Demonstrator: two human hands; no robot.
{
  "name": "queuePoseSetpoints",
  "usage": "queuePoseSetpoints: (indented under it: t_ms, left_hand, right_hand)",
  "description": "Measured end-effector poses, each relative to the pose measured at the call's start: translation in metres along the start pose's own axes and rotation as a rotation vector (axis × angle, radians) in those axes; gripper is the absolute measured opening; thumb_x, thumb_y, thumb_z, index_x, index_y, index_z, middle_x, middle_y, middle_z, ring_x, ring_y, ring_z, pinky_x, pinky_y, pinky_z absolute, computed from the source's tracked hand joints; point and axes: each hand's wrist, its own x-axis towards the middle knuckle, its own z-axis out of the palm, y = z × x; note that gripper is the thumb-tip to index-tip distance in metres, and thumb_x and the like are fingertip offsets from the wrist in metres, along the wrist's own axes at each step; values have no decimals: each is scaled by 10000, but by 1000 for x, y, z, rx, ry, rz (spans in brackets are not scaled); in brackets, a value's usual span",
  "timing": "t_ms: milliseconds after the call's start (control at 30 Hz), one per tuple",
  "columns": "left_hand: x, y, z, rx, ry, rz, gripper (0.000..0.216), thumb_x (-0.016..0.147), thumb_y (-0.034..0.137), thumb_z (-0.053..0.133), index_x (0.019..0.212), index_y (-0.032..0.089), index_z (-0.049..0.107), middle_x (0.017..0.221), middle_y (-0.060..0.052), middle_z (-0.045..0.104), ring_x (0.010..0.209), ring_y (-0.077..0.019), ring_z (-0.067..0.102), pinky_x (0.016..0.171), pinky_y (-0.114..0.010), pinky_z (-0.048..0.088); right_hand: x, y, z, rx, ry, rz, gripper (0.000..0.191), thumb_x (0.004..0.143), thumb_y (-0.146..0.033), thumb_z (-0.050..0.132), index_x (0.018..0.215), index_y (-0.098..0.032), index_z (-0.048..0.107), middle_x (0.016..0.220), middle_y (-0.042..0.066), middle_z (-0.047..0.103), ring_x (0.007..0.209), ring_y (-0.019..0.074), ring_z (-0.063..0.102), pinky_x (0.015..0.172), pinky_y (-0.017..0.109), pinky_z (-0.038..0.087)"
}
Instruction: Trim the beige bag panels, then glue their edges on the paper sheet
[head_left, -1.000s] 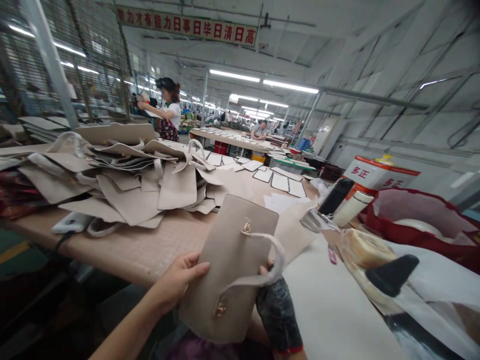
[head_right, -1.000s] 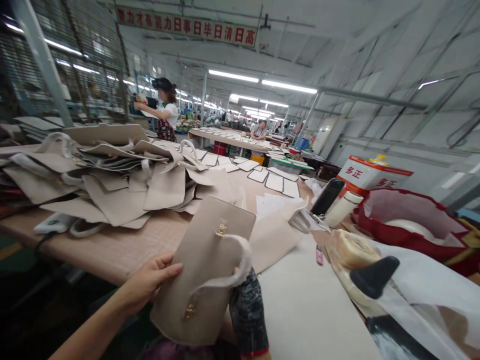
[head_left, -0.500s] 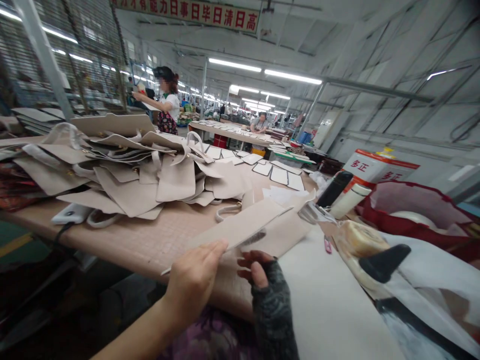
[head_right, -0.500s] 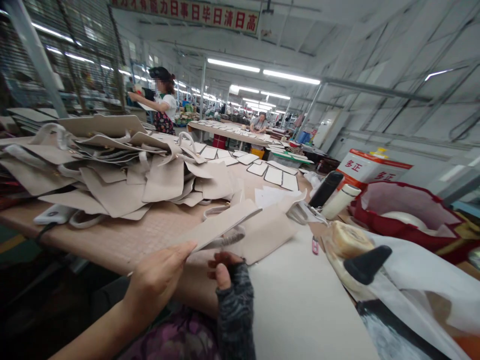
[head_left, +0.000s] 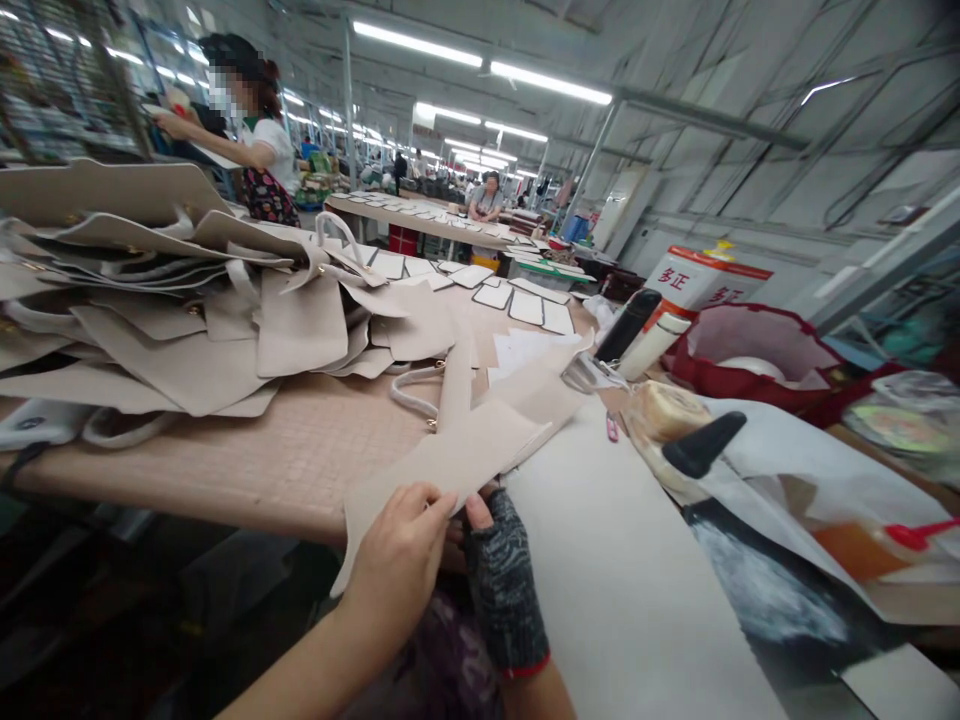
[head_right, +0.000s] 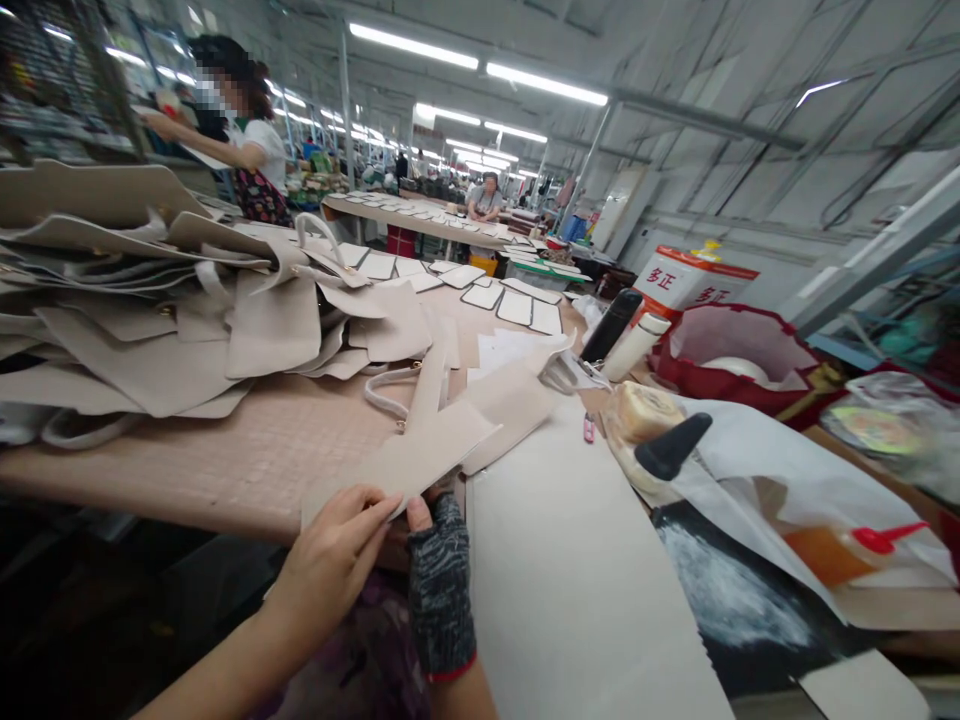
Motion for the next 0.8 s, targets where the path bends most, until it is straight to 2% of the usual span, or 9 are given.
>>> queuePoseSetpoints:
  t_ms: [200, 433, 567, 800]
  left_hand:
    - [3, -2, 6, -217, -122, -129, 186, 818, 142, 485, 936, 167, 626, 844, -51, 561, 846, -195, 536, 757, -313, 454]
    - [11, -12, 12, -374, -117, -232, 114, 807, 213, 521, 861, 167, 609, 811, -30, 555, 770, -161, 536, 708, -266, 439]
    - [13, -14, 10, -376, -103, -240, 120, 808, 223, 510, 841, 157, 605, 779, -26, 545, 738, -155, 530, 682, -259, 427]
    - [14, -17, 11, -293, -65, -234, 103, 794, 232, 510, 785, 159, 582, 733, -16, 522, 693, -153, 509, 626, -252, 407]
  right_hand:
    - [-3, 7, -7, -40, -2, 10, 222, 796, -369, 530, 931, -215, 615, 972, 31, 637, 928, 199, 571, 846, 304, 444]
    - [-1, 10, -9, -51, -26, 14, 189, 796, -356, 533, 869, -206, 622, 883, 25, 646, 847, 192, 579, 791, 302, 465]
    - [3, 13, -9, -51, -48, 27, 189, 790, -361, 533, 776, -194, 619, 785, 24, 646, 751, 185, 583, 711, 294, 483]
    - [8, 17, -6, -77, -71, 28, 201, 773, -370, 541, 771, -188, 626, 777, 29, 644, 733, 190, 590, 675, 295, 492]
